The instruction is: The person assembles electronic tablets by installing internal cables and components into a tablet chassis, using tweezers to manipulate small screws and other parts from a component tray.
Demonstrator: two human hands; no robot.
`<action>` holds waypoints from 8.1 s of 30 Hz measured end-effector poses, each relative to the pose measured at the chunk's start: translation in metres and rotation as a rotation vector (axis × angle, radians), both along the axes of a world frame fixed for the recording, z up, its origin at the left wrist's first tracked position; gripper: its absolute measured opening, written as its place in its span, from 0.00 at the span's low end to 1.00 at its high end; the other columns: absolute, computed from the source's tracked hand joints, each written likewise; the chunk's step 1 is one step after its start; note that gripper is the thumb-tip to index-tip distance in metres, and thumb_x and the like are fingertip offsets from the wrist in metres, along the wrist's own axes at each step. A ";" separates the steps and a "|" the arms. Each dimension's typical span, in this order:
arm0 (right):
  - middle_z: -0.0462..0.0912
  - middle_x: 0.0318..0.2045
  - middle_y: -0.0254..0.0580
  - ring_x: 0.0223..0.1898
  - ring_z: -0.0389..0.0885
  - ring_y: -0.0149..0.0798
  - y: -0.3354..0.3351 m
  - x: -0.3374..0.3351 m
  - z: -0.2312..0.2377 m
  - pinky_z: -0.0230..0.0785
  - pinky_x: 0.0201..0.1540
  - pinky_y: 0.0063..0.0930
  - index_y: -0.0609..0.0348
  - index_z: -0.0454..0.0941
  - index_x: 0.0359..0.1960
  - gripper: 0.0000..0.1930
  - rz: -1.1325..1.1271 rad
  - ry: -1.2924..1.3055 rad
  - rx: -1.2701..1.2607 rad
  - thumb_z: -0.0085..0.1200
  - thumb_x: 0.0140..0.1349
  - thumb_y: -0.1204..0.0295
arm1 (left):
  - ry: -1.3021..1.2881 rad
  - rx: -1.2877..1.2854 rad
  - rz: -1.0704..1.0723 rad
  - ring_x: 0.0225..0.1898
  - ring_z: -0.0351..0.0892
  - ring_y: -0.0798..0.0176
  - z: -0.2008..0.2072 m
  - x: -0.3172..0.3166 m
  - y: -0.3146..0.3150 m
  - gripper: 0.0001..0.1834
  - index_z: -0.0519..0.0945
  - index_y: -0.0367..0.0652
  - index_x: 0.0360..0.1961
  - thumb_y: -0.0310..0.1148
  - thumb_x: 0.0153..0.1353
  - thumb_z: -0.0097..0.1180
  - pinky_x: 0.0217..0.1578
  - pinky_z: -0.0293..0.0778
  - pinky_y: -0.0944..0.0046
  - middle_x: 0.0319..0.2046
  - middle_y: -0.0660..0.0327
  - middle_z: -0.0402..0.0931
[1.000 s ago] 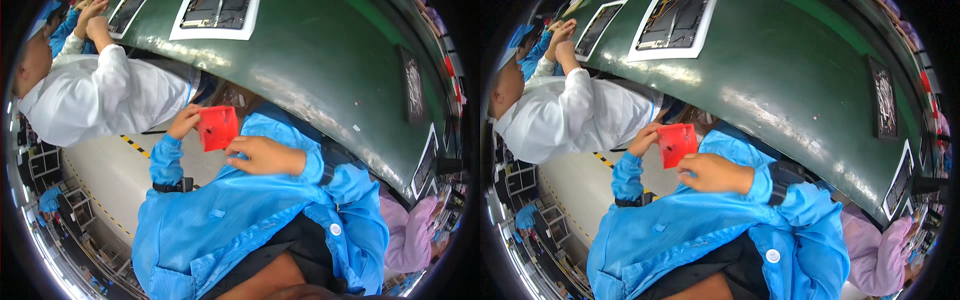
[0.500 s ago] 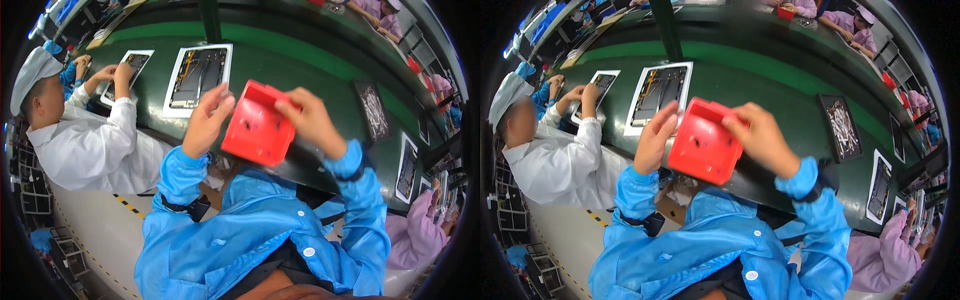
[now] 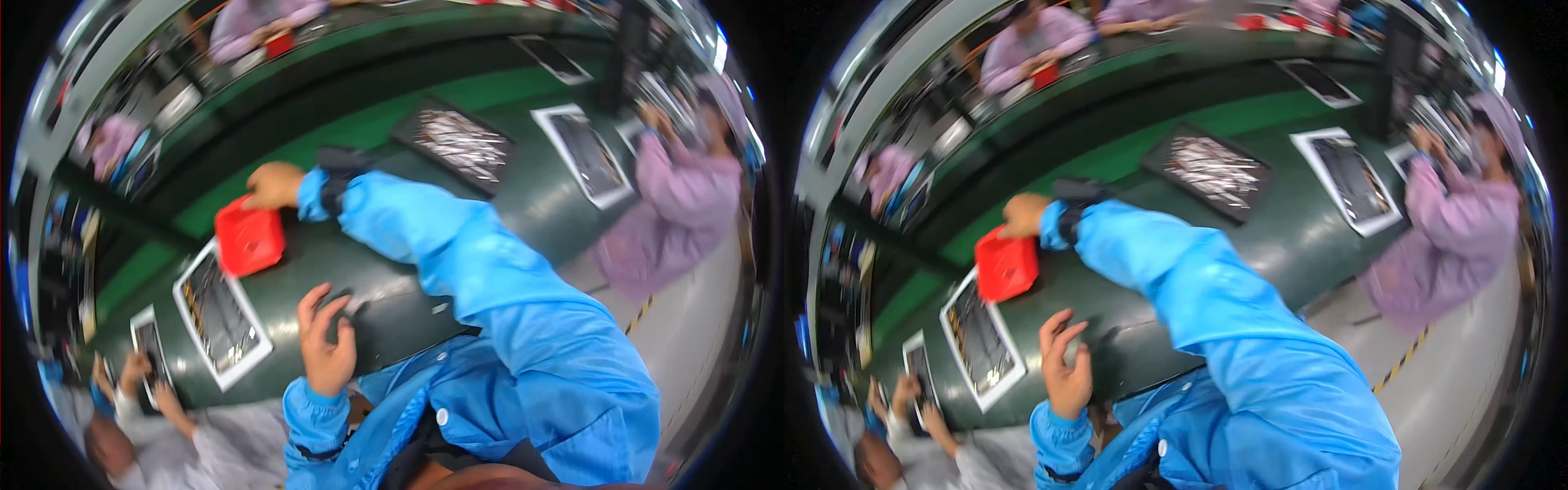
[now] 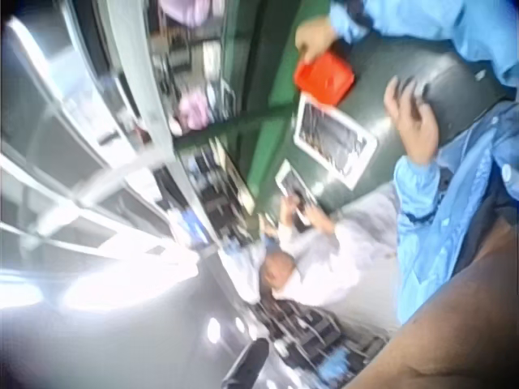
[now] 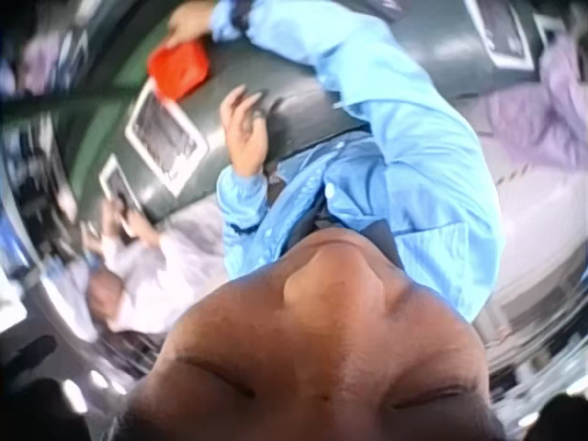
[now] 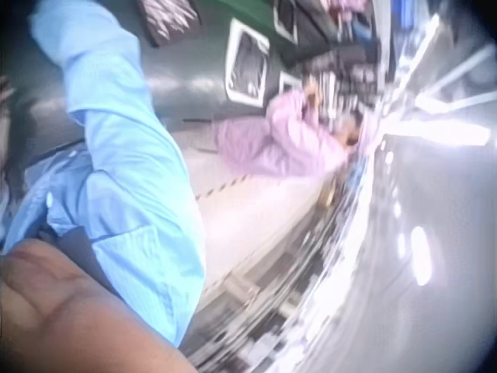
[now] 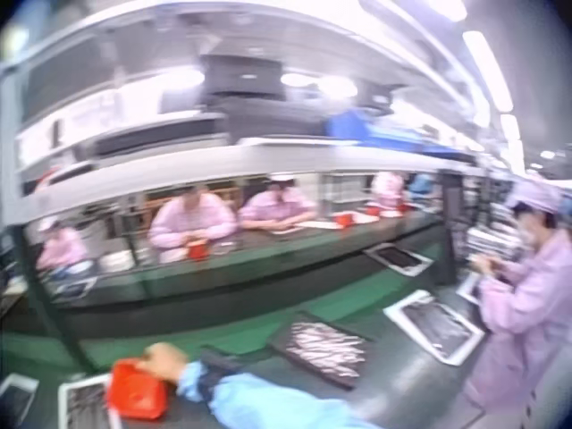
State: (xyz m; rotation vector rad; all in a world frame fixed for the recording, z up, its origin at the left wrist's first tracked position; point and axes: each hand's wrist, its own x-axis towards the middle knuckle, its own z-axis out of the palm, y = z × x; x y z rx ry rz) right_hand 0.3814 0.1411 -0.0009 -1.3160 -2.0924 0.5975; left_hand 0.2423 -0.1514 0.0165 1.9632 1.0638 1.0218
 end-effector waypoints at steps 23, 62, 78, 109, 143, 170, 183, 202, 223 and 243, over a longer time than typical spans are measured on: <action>0.87 0.43 0.66 0.50 0.86 0.64 -0.417 0.634 -0.009 0.75 0.54 0.50 0.71 0.82 0.50 0.30 -1.353 -0.450 -0.397 0.66 0.63 0.50 | -0.159 -1.231 -0.853 0.62 0.79 0.58 0.002 0.199 -0.014 0.23 0.71 0.32 0.68 0.30 0.76 0.54 0.61 0.76 0.60 0.61 0.51 0.76; 0.87 0.44 0.37 0.43 0.85 0.27 -0.366 0.209 0.043 0.80 0.49 0.26 0.62 0.72 0.64 0.26 -0.247 1.201 -0.588 0.66 0.65 0.76 | -0.962 -1.097 -0.476 0.63 0.79 0.57 0.002 0.065 0.018 0.34 0.70 0.35 0.71 0.37 0.69 0.68 0.64 0.76 0.54 0.64 0.53 0.78; 0.85 0.54 0.57 0.54 0.82 0.61 -0.274 0.196 0.160 0.73 0.61 0.47 0.55 0.69 0.73 0.46 0.379 -0.532 -0.135 0.74 0.51 0.56 | 0.225 -0.586 -0.967 0.44 0.82 0.68 0.069 0.119 0.070 0.18 0.85 0.35 0.50 0.32 0.60 0.72 0.50 0.78 0.64 0.39 0.61 0.86; 0.78 0.29 0.43 0.35 0.79 0.49 -0.340 0.314 0.020 0.74 0.36 0.44 0.58 0.81 0.30 0.11 -0.584 -0.595 0.325 0.71 0.54 0.69 | 0.563 0.146 -0.184 0.73 0.58 0.31 -0.016 0.075 0.012 0.53 0.74 0.34 0.66 0.55 0.44 0.81 0.73 0.45 0.23 0.70 0.34 0.61; 0.88 0.37 0.35 0.37 0.82 0.23 -0.262 0.382 0.038 0.73 0.43 0.19 0.65 0.88 0.45 0.09 -0.731 0.708 -0.214 0.65 0.69 0.72 | 0.546 0.211 -0.200 0.75 0.57 0.30 -0.025 0.082 0.000 0.48 0.71 0.36 0.68 0.45 0.49 0.78 0.74 0.47 0.24 0.71 0.36 0.62; 0.86 0.47 0.45 0.49 0.86 0.41 -0.300 0.176 0.036 0.79 0.54 0.33 0.64 0.79 0.59 0.17 -0.174 0.487 -0.129 0.55 0.70 0.84 | -0.817 -1.367 -0.352 0.54 0.85 0.49 -0.015 0.105 0.000 0.20 0.76 0.32 0.62 0.35 0.79 0.47 0.52 0.82 0.52 0.52 0.47 0.82; 0.83 0.47 0.44 0.53 0.82 0.50 -0.314 0.211 0.027 0.74 0.57 0.44 0.60 0.86 0.41 0.13 0.035 -0.245 0.230 0.70 0.52 0.78 | 0.219 0.214 -0.117 0.57 0.79 0.44 -0.035 0.064 -0.013 0.18 0.85 0.37 0.44 0.24 0.49 0.73 0.57 0.75 0.48 0.50 0.53 0.80; 0.79 0.49 0.41 0.53 0.80 0.41 -0.318 0.184 0.038 0.71 0.63 0.36 0.60 0.76 0.45 0.04 -0.097 0.452 -0.365 0.56 0.72 0.80 | 0.165 0.333 -0.146 0.45 0.81 0.50 -0.041 0.090 -0.032 0.15 0.84 0.37 0.38 0.25 0.48 0.74 0.49 0.78 0.50 0.40 0.56 0.80; 0.84 0.44 0.41 0.44 0.83 0.31 -0.323 0.131 0.016 0.78 0.48 0.26 0.66 0.83 0.47 0.09 -0.057 0.558 -0.657 0.65 0.69 0.76 | -0.191 -0.205 -0.092 0.40 0.83 0.56 -0.041 0.059 -0.019 0.06 0.86 0.36 0.39 0.21 0.60 0.67 0.44 0.77 0.59 0.37 0.56 0.84; 0.86 0.41 0.39 0.40 0.86 0.27 -0.326 0.137 0.018 0.79 0.45 0.24 0.68 0.83 0.45 0.08 -0.093 0.505 -0.709 0.63 0.71 0.74 | -0.194 -0.220 -0.147 0.40 0.84 0.57 -0.042 0.057 -0.015 0.05 0.86 0.37 0.39 0.21 0.61 0.69 0.44 0.77 0.60 0.36 0.56 0.84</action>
